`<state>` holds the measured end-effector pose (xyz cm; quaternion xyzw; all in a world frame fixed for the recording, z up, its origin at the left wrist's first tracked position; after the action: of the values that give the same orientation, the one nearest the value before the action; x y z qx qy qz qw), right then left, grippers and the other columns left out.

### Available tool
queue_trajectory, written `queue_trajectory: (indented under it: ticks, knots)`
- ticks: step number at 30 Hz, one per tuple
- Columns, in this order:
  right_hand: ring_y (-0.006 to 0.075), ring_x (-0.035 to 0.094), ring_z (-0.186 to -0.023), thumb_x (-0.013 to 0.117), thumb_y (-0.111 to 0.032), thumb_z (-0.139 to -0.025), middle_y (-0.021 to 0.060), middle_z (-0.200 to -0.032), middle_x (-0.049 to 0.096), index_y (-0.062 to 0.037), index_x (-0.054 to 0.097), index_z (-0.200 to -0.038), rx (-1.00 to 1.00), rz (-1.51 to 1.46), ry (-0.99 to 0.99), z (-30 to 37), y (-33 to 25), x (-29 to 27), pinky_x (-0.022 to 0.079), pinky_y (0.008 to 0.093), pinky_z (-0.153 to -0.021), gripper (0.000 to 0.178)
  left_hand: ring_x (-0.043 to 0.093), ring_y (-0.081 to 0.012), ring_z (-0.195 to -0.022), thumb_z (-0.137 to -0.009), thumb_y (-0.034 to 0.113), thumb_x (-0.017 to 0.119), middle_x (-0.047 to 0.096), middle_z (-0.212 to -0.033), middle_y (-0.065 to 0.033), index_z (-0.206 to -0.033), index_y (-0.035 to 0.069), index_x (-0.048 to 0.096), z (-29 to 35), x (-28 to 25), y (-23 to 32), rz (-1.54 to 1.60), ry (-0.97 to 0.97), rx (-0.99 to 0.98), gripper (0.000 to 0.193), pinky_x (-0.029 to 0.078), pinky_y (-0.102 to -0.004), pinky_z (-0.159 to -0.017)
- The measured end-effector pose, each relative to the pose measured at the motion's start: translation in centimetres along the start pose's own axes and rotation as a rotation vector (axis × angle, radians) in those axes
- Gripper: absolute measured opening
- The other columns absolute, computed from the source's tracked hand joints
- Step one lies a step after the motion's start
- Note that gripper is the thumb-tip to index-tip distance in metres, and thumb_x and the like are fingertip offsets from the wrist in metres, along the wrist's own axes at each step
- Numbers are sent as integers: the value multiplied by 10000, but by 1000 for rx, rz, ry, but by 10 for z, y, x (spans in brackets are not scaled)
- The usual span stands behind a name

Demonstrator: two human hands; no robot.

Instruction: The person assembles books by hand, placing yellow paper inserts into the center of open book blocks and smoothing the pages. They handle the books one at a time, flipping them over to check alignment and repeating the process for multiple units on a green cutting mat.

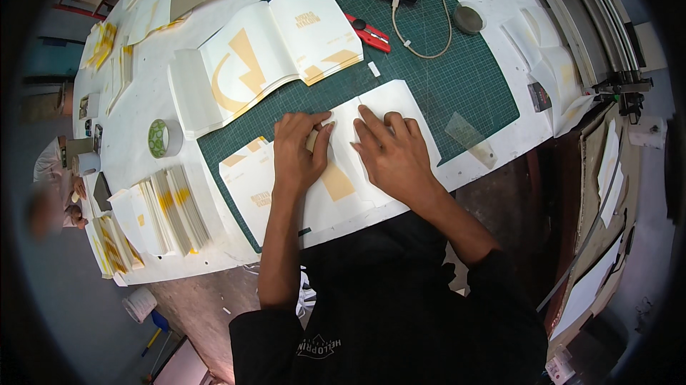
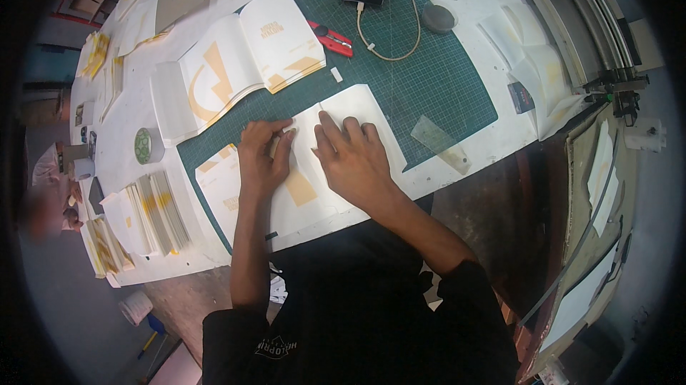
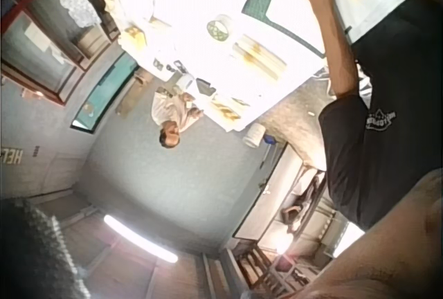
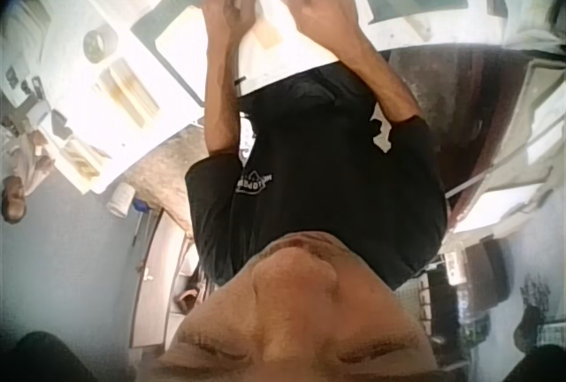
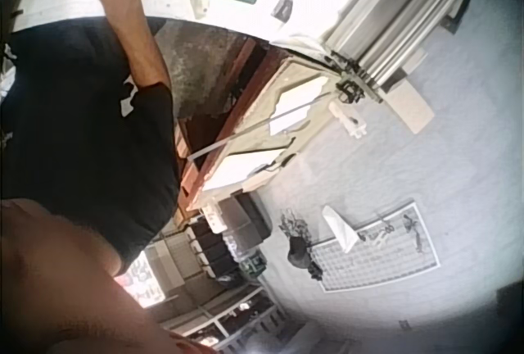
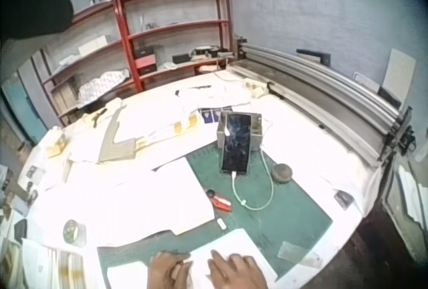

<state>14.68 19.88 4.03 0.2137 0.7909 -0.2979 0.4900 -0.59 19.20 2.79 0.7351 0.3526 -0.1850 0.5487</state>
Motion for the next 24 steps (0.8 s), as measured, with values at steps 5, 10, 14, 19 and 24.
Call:
queue_trajectory:
  ticks: [5, 10, 14, 19, 24]
  knots:
    - [273, 601, -1033, 746, -220, -954, 143, -1406, 669, 15, 734, -1226, 1, 20, -7, -1, 1, -3, 468, 414, -862, 359, 619, -284, -867, -883, 44, 775, 665, -850, -98, -1078, 55, 785, 0, 2, 1, -15, -5, 4, 196, 445, -398, -852]
    - [272, 601, -1021, 741, -225, -961, 144, -1400, 676, 12, 739, -1226, 5, 35, -1, 0, 1, -1, 468, 417, -859, 356, 606, -293, -899, -884, 48, 778, 658, -894, -106, -1113, 51, 770, 2, 5, 0, -58, -19, 5, 229, 443, -403, -864]
    - [284, 594, -1032, 710, -231, -976, 162, -1386, 672, 31, 731, -1224, -6, 22, -5, -1, 1, -2, 459, 436, -854, 361, 609, -314, -949, -879, 63, 793, 667, -952, -113, -1197, 49, 740, 1, 0, 4, -98, 30, -6, 323, 452, -422, -898]
    - [286, 595, -1036, 710, -230, -978, 169, -1390, 673, 24, 736, -1229, -8, 23, -20, -2, 0, -1, 460, 439, -861, 358, 610, -295, -1049, -890, 103, 809, 709, -1055, -64, -1277, 77, 701, -6, 0, -4, -23, -10, -8, 403, 418, -426, -929]
    - [282, 589, -1043, 713, -231, -976, 166, -1392, 673, 21, 737, -1237, -4, 39, -19, -2, 0, 0, 456, 441, -868, 364, 648, -266, -1039, -857, 110, 839, 748, -1156, -66, -1227, 96, 730, -16, 12, -6, 36, -117, -89, 386, 420, -418, -979]
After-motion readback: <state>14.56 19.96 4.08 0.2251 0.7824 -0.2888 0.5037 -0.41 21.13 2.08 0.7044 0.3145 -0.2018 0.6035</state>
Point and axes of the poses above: each hand's wrist, its own z-axis away from the middle knuckle, its own x-axis out of the palm, y = z × x, the point moved 10 cm from there along -z, towards the middle knuckle
